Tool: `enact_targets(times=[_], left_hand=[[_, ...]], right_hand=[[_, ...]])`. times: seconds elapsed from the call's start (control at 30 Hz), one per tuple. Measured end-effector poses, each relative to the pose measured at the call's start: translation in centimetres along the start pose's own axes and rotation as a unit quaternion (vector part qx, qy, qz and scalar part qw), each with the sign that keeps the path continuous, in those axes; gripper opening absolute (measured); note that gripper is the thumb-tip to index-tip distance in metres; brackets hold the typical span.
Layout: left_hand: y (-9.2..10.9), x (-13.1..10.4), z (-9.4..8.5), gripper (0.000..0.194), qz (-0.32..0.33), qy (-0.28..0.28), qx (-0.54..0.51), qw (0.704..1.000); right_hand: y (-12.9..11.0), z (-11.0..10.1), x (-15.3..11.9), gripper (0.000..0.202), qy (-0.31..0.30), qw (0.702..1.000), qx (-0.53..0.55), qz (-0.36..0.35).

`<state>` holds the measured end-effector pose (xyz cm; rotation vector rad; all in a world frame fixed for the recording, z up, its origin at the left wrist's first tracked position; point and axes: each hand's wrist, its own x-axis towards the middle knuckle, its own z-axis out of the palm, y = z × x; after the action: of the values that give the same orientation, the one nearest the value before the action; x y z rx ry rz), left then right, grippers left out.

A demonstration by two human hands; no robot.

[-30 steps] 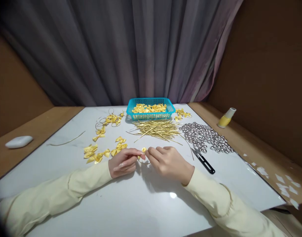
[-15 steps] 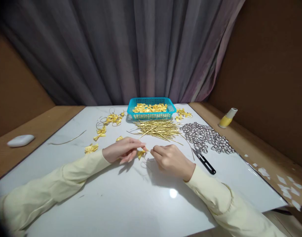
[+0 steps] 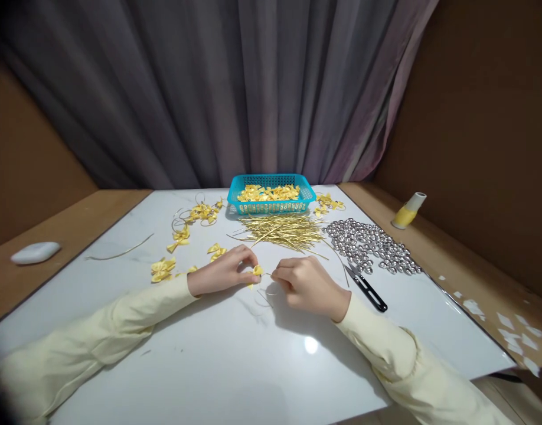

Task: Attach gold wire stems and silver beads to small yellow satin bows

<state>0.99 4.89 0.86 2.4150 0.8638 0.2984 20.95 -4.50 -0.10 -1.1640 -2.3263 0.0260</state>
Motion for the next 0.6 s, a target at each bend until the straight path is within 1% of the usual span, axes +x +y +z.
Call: enact_targets(times=[0.13,0.27,0.37,0.5,0.6], left_hand=[[0.3,-0.1,0.3,0.020,-0.010,-0.005,-0.036,0.999],[1.3,-0.5,0.2,0.016,-0.020,-0.005,-0.083,0.996],[2.0,-0.8,0.2,0.017,-0.022,-0.017,-0.118,0.993],[2.6,-0.9,0.1,0.017,-0.050,-0.039,-0.200,0.978],[3.1,-0.9,-0.1,0.019,-0.082,-0.054,-0.239,0.966]], right_hand=[[0.0,-0.1,0.2,0.026,0.002,1.000,0.017,0.012],[-0.1,-0.3,0.4,0.029,-0.010,0.999,0.042,0.026],[-0.1,-0.4,0.6,0.028,-0.019,0.997,0.064,0.039],[-0.1,-0.7,0.9,0.029,-0.030,0.992,0.112,0.052],[-0.1,-0.9,1.0,0.027,-0.022,0.986,0.154,0.059]])
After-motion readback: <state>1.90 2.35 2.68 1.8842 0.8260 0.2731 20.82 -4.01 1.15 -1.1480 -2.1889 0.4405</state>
